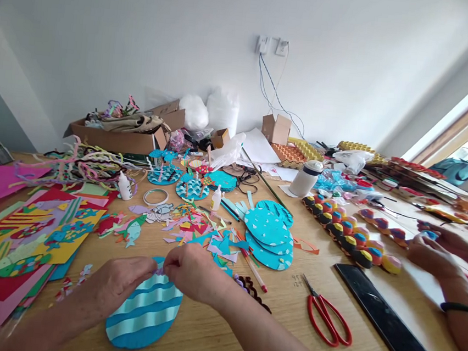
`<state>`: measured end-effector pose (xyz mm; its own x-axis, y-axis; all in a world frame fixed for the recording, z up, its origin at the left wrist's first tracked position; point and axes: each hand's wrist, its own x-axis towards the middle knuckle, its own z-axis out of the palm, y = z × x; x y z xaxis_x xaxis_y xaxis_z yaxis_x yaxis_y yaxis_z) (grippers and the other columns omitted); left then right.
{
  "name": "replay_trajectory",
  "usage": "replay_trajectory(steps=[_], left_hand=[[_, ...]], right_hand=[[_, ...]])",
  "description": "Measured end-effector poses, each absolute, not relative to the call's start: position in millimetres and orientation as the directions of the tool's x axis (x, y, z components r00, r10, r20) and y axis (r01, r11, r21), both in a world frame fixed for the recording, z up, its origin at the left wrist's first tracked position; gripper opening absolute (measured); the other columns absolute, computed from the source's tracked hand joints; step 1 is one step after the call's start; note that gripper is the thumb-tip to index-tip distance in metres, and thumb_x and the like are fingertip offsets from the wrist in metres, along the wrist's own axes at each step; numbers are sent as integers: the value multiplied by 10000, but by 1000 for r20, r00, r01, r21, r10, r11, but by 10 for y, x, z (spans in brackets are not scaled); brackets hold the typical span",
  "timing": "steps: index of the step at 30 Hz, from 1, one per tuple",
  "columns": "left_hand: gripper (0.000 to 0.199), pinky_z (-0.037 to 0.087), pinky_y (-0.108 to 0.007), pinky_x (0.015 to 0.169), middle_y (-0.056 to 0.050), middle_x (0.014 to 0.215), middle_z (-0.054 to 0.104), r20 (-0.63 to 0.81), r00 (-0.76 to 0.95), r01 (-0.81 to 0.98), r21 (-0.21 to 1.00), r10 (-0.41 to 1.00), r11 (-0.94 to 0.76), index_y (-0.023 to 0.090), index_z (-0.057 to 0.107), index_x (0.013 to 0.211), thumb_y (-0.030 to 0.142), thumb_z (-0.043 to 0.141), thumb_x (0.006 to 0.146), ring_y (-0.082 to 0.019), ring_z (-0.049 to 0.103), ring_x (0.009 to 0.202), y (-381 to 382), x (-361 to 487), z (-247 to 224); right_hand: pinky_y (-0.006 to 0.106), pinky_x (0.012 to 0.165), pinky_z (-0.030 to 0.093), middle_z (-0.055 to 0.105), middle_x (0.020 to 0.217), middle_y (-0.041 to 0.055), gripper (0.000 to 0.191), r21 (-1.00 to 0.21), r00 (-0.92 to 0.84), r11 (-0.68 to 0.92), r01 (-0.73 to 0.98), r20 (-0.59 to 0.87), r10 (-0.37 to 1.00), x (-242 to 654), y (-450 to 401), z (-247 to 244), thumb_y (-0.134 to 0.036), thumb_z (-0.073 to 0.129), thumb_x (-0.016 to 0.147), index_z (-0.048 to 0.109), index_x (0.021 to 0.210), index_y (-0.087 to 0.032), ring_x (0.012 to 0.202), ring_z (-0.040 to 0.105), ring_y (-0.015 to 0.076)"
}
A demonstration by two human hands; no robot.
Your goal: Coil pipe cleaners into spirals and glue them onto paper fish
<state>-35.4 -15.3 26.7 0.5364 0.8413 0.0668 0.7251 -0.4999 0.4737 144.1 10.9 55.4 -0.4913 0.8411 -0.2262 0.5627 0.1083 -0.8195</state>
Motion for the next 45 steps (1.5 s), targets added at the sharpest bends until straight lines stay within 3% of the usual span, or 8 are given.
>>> replay_trajectory(steps=[5, 12, 18, 22, 25, 28, 35, 45], left_hand=[[161, 310, -233, 540, 2, 678, 581, 123, 676, 688, 248, 727, -682, 207, 537, 753, 110, 431, 827, -147, 509, 609, -93, -359, 323], [181, 243, -265, 498, 1, 679, 558, 144, 863, 477, 85, 484, -875, 191, 549, 768, 114, 413, 861, -139, 451, 560, 34, -440, 524], [160, 220, -268, 474, 18, 670, 559, 123, 870, 444, 225, 477, -868, 208, 555, 768, 101, 454, 832, -127, 454, 543, 115, -453, 614], [151, 222, -252, 460, 44, 635, 556, 105, 845, 461, 352, 524, -814, 230, 573, 805, 138, 461, 849, -117, 451, 508, 132, -451, 647], [149, 217, -246, 445, 51, 602, 545, 125, 815, 490, 371, 565, -789, 221, 570, 766, 159, 466, 853, -111, 432, 480, 142, -447, 676], [152, 221, -242, 446, 54, 594, 535, 135, 816, 487, 365, 563, -794, 210, 560, 729, 144, 476, 837, -105, 422, 475, 156, -450, 686], [187, 239, -240, 470, 41, 611, 534, 51, 826, 518, 328, 562, -790, 191, 532, 679, 149, 436, 834, -114, 464, 532, 147, -482, 737], [210, 227, -234, 453, 42, 593, 542, -49, 790, 595, 307, 611, -743, 198, 514, 686, 198, 399, 863, -111, 482, 524, 145, -479, 783]], right_hand=[[183, 462, 357, 554, 534, -37, 75, -904, -619, -161, 396, -392, 681, 1536, 288, 455, -181, 573, 643, 633, 629, -139, 461, 462, 64], [159, 437, 332, 565, 560, -29, 219, -910, -690, -350, 222, -400, 603, 1603, 245, 403, -341, 662, 610, 630, 661, -131, 460, 465, 44], [174, 448, 363, 549, 569, -27, 149, -946, -611, -77, 314, -263, 747, 1550, 87, 450, -215, 511, 764, 607, 675, -144, 478, 468, 67], [204, 534, 374, 597, 634, 5, 204, -754, -549, 310, 579, -79, 832, 1504, -57, 570, -117, 435, 798, 603, 688, -154, 583, 520, 104], [222, 617, 384, 638, 756, 44, 213, -656, -537, 436, 616, 56, 842, 1468, -125, 612, -98, 400, 821, 591, 744, -152, 680, 546, 124], [214, 601, 373, 622, 735, 34, 211, -702, -520, 385, 598, 25, 854, 1442, -106, 588, -93, 394, 815, 578, 731, -154, 666, 527, 117], [170, 432, 306, 485, 574, -29, 167, -946, -552, -144, 289, -288, 782, 1466, 30, 480, -148, 417, 791, 563, 712, -138, 474, 397, 65], [195, 484, 319, 538, 573, -17, 172, -921, -450, 22, 389, -170, 877, 1424, -22, 438, -247, 523, 759, 598, 638, -150, 540, 451, 90]])
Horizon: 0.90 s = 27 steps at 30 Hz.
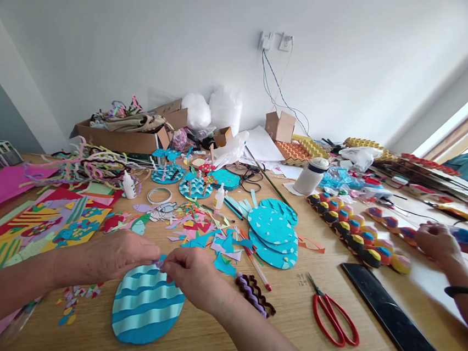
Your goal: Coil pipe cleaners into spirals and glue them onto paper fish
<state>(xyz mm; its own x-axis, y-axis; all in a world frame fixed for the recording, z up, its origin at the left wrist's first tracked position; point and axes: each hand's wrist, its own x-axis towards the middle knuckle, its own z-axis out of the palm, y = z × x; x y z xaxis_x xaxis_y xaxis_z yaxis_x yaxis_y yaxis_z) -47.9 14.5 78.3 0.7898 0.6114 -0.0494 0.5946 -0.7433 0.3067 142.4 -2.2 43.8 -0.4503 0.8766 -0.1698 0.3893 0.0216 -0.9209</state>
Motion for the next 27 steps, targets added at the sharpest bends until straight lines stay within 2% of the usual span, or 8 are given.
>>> replay_trajectory(steps=[2, 6, 10, 15, 19, 23, 25, 27], left_hand=[[215, 232, -234, 455, 45, 591, 533, -24, 805, 574, 285, 593, -768, 197, 503, 674, 186, 399, 862, -106, 464, 514, 150, -480, 764], [193, 241, -238, 465, 39, 609, 532, -10, 845, 520, 245, 534, -818, 198, 507, 678, 109, 414, 822, -112, 465, 530, 161, -497, 724], [182, 237, -248, 466, 29, 633, 551, -7, 851, 515, 203, 525, -833, 206, 523, 715, 68, 424, 781, -130, 490, 548, 164, -522, 707], [176, 247, -243, 472, 36, 617, 556, -68, 846, 533, 158, 529, -831, 209, 512, 714, 88, 420, 804, -133, 514, 556, 163, -515, 778], [195, 245, -235, 466, 48, 615, 569, -59, 847, 529, 207, 529, -823, 210, 516, 716, 104, 404, 835, -118, 526, 552, 169, -496, 819], [187, 238, -230, 456, 55, 609, 566, -15, 840, 526, 266, 542, -808, 213, 543, 737, 139, 412, 849, -107, 503, 524, 192, -495, 779], [197, 234, -229, 454, 56, 601, 562, 1, 839, 521, 290, 545, -803, 213, 557, 734, 138, 413, 845, -103, 489, 514, 204, -496, 757], [211, 230, -228, 452, 56, 591, 552, 1, 843, 515, 283, 537, -809, 210, 558, 718, 118, 410, 837, -102, 477, 508, 216, -494, 752]], right_hand=[[190, 458, 293, 519, 537, -28, 145, -938, -441, -38, 344, -197, 876, 1404, -15, 428, -210, 522, 736, 585, 619, -151, 498, 426, 79], [180, 393, 209, 461, 475, -55, 106, -948, -488, -255, 189, -316, 814, 1380, 6, 409, -173, 503, 687, 556, 597, -154, 410, 344, 52], [177, 377, 220, 460, 478, -53, 108, -944, -524, -289, 158, -328, 786, 1371, 6, 379, -203, 503, 682, 550, 598, -154, 398, 346, 49], [174, 375, 249, 478, 519, -48, 125, -964, -522, -162, 209, -251, 815, 1386, -4, 334, -220, 493, 726, 550, 635, -157, 402, 350, 51], [172, 428, 282, 503, 547, -37, 180, -930, -502, 69, 361, -132, 855, 1405, -31, 355, -159, 453, 764, 571, 628, -155, 468, 405, 61], [188, 513, 325, 544, 607, -18, 193, -845, -473, 246, 475, -10, 881, 1396, -59, 396, -109, 441, 769, 601, 669, -153, 583, 469, 91], [187, 519, 329, 543, 609, -18, 192, -840, -461, 239, 487, -15, 887, 1385, -51, 392, -103, 439, 771, 599, 677, -153, 586, 465, 91], [174, 481, 319, 519, 579, -27, 183, -890, -465, 139, 433, -89, 881, 1383, -29, 372, -118, 440, 776, 580, 663, -152, 538, 444, 77]])
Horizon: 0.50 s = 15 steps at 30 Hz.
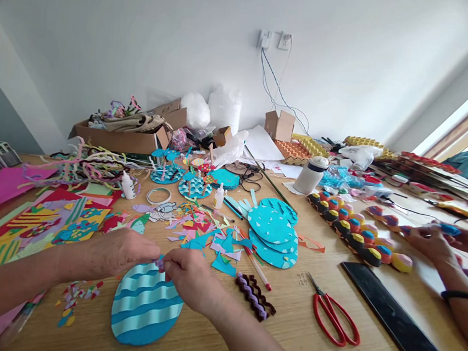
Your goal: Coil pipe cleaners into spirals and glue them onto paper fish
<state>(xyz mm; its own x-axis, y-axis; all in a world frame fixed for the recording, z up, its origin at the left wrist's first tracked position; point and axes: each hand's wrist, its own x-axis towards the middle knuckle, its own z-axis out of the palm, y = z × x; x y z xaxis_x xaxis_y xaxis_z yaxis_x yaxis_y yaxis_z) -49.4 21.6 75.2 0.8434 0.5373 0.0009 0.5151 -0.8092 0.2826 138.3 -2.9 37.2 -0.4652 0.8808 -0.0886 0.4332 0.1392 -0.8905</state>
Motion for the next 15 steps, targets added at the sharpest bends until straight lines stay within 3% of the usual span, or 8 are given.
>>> replay_trajectory(steps=[3, 6, 8, 10, 11, 13, 15], left_hand=[[208, 237, -227, 454, 51, 587, 546, 10, 862, 489, 249, 507, -836, 204, 553, 709, 133, 414, 845, -105, 473, 510, 245, -482, 778], [218, 287, -229, 491, 30, 617, 571, 20, 880, 465, 171, 475, -869, 199, 569, 710, 182, 419, 868, -123, 500, 557, 304, -464, 842], [242, 348, -244, 572, 5, 645, 597, 18, 886, 461, 84, 464, -883, 195, 586, 694, 180, 422, 871, -149, 528, 626, 347, -459, 907], [181, 389, -302, 741, -32, 806, 648, 87, 877, 471, 36, 473, -881, 209, 629, 791, 191, 462, 857, -194, 556, 796, 366, -468, 979], [153, 370, -351, 840, -50, 949, 646, 160, 854, 495, 44, 495, -868, 228, 634, 902, 211, 494, 843, -223, 541, 917, 359, -480, 1008], [324, 285, -423, 971, -61, 1216, 539, 355, 731, 570, 151, 583, -807, 276, 549, 1139, 261, 541, 816, -263, 444, 1120, 306, -514, 1025], [413, 298, -410, 982, -58, 1275, 489, 498, 474, 619, 398, 727, -677, 281, 466, 1235, 305, 521, 826, -260, 422, 1157, 210, -544, 955]], right_hand=[[156, 402, 301, 461, 522, -47, 190, -942, -506, -9, 334, -188, 842, 1407, 2, 336, -210, 442, 805, 540, 651, -156, 440, 397, 57], [151, 377, 317, 476, 544, -46, 220, -968, -546, -60, 243, -188, 816, 1452, 4, 304, -334, 455, 818, 540, 713, -160, 426, 407, 53], [149, 366, 308, 493, 556, -43, 237, -979, -530, -98, 178, -180, 829, 1470, -7, 285, -375, 469, 803, 543, 740, -159, 423, 407, 50], [150, 351, 286, 492, 537, -47, 257, -985, -473, -124, 121, -167, 865, 1464, -16, 272, -404, 490, 778, 539, 724, -157, 402, 393, 46], [153, 345, 278, 489, 525, -51, 271, -988, -437, -125, 89, -152, 886, 1452, -16, 270, -422, 504, 763, 538, 715, -157, 391, 387, 44], [159, 338, 264, 479, 502, -60, 304, -994, -359, -109, 18, -109, 927, 1412, -9, 275, -461, 525, 738, 533, 708, -159, 370, 376, 42], [163, 335, 258, 473, 489, -65, 338, -995, -293, -89, -37, -74, 953, 1360, 8, 283, -496, 537, 721, 522, 702, -159, 357, 367, 40]])
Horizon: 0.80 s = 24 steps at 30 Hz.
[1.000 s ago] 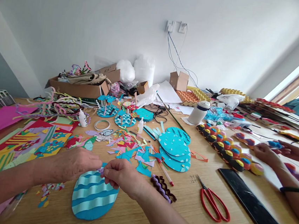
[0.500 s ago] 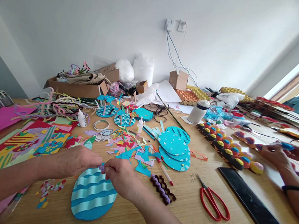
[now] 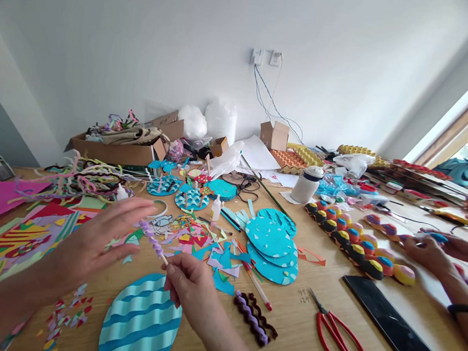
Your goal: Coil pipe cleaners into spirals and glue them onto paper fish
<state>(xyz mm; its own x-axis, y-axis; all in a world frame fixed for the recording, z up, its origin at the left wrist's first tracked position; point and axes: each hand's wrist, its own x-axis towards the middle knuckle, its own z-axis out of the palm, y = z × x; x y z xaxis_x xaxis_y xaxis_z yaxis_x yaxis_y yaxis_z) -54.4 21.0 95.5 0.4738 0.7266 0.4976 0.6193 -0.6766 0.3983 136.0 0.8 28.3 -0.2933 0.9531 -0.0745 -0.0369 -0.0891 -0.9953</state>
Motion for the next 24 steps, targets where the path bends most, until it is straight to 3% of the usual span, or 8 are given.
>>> replay_trajectory(steps=[1, 3, 5, 7, 11, 19, 24], left_hand=[[378, 340, -382, 954, -61, 1230, 521, 507, 305, 595, 559, 806, -577, 269, 480, 1214, 320, 496, 840, -245, 463, 1115, 154, -546, 884], [296, 431, -324, 842, -59, 1046, 610, 341, 28, 388, 863, 940, -325, 243, 538, 1116, 356, 462, 854, -219, 547, 986, 46, -511, 695], [267, 466, -289, 757, -52, 926, 635, 135, -31, 127, 983, 990, -130, 212, 599, 997, 392, 512, 820, -205, 574, 881, -31, -424, 496], [251, 471, -273, 718, -42, 887, 638, -20, -18, -99, 995, 1000, 18, 206, 617, 955, 391, 543, 803, -181, 574, 811, -65, -315, 347], [175, 440, -218, 635, 1, 718, 599, -68, 28, -294, 953, 997, 73, 188, 644, 810, 355, 608, 768, -124, 527, 670, -43, -178, 224], [249, 400, -202, 535, 27, 565, 531, -175, -37, -357, 922, 984, 150, 171, 652, 664, 383, 757, 587, -110, 465, 556, -21, -213, 25], [333, 418, -212, 541, 17, 559, 550, -189, -113, -365, 921, 975, 137, 170, 660, 624, 447, 788, 490, -132, 487, 570, -60, -130, -27]], right_hand=[[164, 337, 258, 475, 488, -65, 351, -995, -274, -84, -56, -65, 960, 1330, 17, 283, -510, 544, 713, 513, 695, -160, 356, 365, 39], [165, 344, 267, 485, 497, -62, 374, -992, -264, -86, -95, -58, 963, 1264, 31, 267, -531, 565, 696, 491, 678, -165, 360, 367, 38], [167, 354, 276, 495, 501, -59, 386, -986, -273, -91, -142, -49, 961, 1193, 38, 223, -543, 575, 696, 477, 671, -170, 366, 371, 38], [168, 356, 271, 501, 497, -57, 396, -978, -285, -87, -189, -31, 958, 1122, 38, 161, -553, 573, 708, 473, 670, -171, 363, 368, 39], [166, 345, 240, 503, 490, -53, 408, -957, -315, -102, -272, -11, 949, 1006, 25, 40, -560, 570, 724, 492, 684, -161, 344, 349, 32], [151, 275, 201, 497, 449, -66, 458, -906, -367, -187, -379, -38, 929, 897, -4, -193, -621, 574, 681, 461, 686, -177, 273, 318, 21], [151, 299, 257, 489, 439, -70, 466, -917, -376, -191, -350, -49, 925, 888, -15, -393, -639, 560, 681, 444, 698, -188, 278, 364, 34]])
